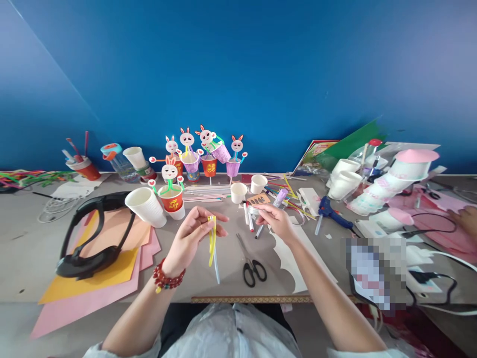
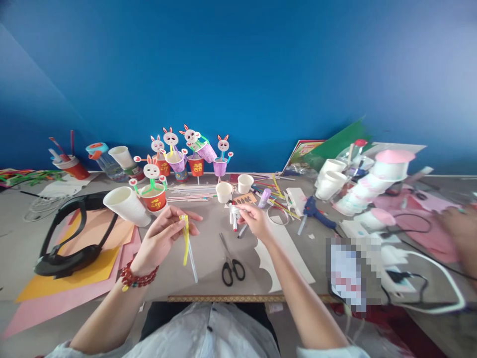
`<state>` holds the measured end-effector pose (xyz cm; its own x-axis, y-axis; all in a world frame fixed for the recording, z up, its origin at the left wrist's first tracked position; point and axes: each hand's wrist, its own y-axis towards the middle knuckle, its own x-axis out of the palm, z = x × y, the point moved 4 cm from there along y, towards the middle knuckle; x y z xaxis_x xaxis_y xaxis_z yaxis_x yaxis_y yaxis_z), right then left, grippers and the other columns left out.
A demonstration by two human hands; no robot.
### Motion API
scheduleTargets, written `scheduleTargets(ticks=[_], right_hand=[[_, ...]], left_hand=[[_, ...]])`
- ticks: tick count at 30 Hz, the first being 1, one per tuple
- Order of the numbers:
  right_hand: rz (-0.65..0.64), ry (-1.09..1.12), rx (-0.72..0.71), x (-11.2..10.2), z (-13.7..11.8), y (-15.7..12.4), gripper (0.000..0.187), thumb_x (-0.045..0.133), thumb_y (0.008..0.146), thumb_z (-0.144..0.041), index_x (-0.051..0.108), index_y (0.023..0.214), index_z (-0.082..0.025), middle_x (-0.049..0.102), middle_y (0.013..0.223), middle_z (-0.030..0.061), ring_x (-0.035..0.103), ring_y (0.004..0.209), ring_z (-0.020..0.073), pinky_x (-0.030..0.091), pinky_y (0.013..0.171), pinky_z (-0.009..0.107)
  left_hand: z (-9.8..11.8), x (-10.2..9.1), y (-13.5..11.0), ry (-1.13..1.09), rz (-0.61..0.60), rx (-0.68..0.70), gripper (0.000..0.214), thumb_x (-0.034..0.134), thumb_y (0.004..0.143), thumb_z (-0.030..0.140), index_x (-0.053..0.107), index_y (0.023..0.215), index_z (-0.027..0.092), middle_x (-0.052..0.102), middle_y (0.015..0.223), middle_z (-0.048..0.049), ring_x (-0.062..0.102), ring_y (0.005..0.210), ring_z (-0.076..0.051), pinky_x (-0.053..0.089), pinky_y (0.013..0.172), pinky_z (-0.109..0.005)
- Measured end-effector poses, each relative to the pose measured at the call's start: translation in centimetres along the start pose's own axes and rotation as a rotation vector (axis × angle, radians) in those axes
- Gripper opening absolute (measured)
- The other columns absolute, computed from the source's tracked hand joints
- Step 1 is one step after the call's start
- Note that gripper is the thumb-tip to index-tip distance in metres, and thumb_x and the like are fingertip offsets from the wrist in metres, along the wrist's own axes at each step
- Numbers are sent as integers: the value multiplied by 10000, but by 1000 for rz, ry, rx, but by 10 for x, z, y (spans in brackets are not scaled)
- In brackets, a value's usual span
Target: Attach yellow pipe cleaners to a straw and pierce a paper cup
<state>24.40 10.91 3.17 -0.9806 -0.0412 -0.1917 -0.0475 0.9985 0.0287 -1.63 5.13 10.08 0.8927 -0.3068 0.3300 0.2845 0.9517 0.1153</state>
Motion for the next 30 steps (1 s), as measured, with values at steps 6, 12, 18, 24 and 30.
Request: scheduleTargets(ticks=[6, 12, 18, 24, 30], right_hand=[[69, -40, 14, 4, 4, -1, 341, 701, 766, -435, 600, 978, -188, 690, 568, -8, 699, 539, 197, 582, 571, 304], [88, 28, 23, 21, -12, -15, 259, 671, 771, -402, 487, 816, -225, 540, 394, -90, 530, 346, 125, 449, 411, 218], [0, 253, 99, 40, -29, -27, 222, 636, 744, -376, 494, 798, -214, 562, 556, -83, 520, 396, 85, 468, 403, 204], [-92, 315, 140, 64, -25, -25, 152, 587, 752, -334, 488, 773, -220, 559, 542, -82, 497, 384, 99, 460, 353, 214], [-146, 318, 141, 77, -26, -23, 78, 537, 742, -280, 492, 768, -222, 552, 512, -85, 518, 396, 105, 493, 407, 223]], left_hand=[[-2, -2, -2, 32, 1, -2, 113, 580, 930, 250, 483, 930, 193, 704, 1129, -105, 714, 816, -191, 527, 794, -349], [-10, 10, 2, 33, -73, -34, 94, 547, 942, 246, 478, 913, 190, 673, 1205, -106, 707, 757, -161, 517, 774, -329], [-24, 13, 19, -118, -70, -101, 125, 601, 902, 242, 491, 887, 182, 628, 1283, -98, 699, 692, -130, 535, 726, -306], [-47, 16, 30, -203, -84, -166, 201, 675, 855, 284, 513, 863, 165, 632, 1268, -118, 718, 747, -169, 577, 753, -365], [-51, 5, 30, -233, -32, -136, 197, 692, 847, 262, 524, 850, 160, 666, 1184, -104, 725, 833, -190, 570, 814, -362]])
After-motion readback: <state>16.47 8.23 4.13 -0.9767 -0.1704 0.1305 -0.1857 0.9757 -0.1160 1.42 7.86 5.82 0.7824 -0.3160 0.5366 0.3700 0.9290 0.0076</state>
